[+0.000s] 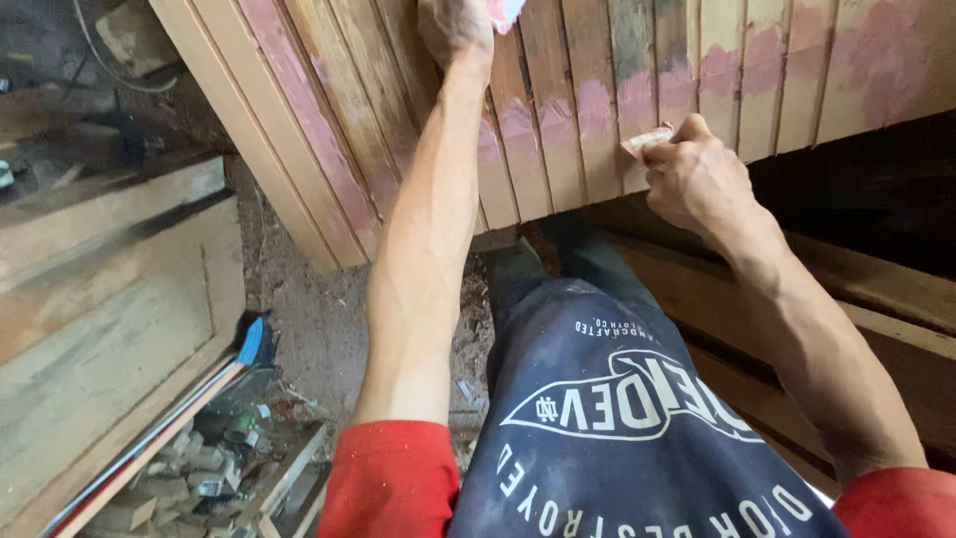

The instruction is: The person uses a putty knife to apply a pinkish filler substance into the gaps between wooden slats on a large board. They repeatedly scoop the filler from a larger trowel onto the putty knife and spread it across the wood surface.

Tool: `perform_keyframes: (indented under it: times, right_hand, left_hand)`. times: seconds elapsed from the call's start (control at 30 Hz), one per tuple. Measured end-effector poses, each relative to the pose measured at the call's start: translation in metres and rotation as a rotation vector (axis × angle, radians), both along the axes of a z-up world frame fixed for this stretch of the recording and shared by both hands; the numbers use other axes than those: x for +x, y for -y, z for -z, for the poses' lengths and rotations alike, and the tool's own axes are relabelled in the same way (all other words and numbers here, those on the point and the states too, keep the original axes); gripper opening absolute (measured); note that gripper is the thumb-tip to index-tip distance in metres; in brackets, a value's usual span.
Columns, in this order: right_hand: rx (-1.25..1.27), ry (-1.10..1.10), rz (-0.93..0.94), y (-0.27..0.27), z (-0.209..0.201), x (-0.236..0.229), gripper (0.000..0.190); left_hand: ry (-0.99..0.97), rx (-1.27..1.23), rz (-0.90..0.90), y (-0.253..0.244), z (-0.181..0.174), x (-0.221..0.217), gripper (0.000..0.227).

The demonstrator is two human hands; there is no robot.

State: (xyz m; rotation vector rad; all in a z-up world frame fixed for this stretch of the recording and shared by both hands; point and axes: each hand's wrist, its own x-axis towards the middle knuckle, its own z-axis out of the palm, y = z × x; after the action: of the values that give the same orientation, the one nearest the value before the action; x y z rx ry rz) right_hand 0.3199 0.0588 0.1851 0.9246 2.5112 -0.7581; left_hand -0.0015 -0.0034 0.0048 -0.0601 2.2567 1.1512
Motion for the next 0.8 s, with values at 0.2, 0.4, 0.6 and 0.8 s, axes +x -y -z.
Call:
perform_keyframes:
  times: [0.2, 0.4, 0.6, 0.8]
  right_hand:
    - [0.131, -0.081, 0.022, -0.025, 0.009, -0.030, 0.032]
    - [-0.059, 0.070, -0.008, 0.009, -0.010, -0.012, 0.034]
    - [-0.136, -0.211, 0.200, 0.024, -0.027, 0.029, 0.029]
    - [-0.560, -0.501, 0.867, 0.068, -0.020, 0.063, 0.038]
  left_hand:
    - [0.014, 0.007, 0.018, 0.002, 0.001, 0.002, 0.087]
    - [0.012, 0.025, 0.020, 0.005, -0.002, 0.000, 0.086]
    - [0.033, 0.067, 0.017, 0.002, -0.008, 0.001, 0.085]
    - [0.029, 0.140, -0.001, -0.006, -0.022, -0.003, 0.084]
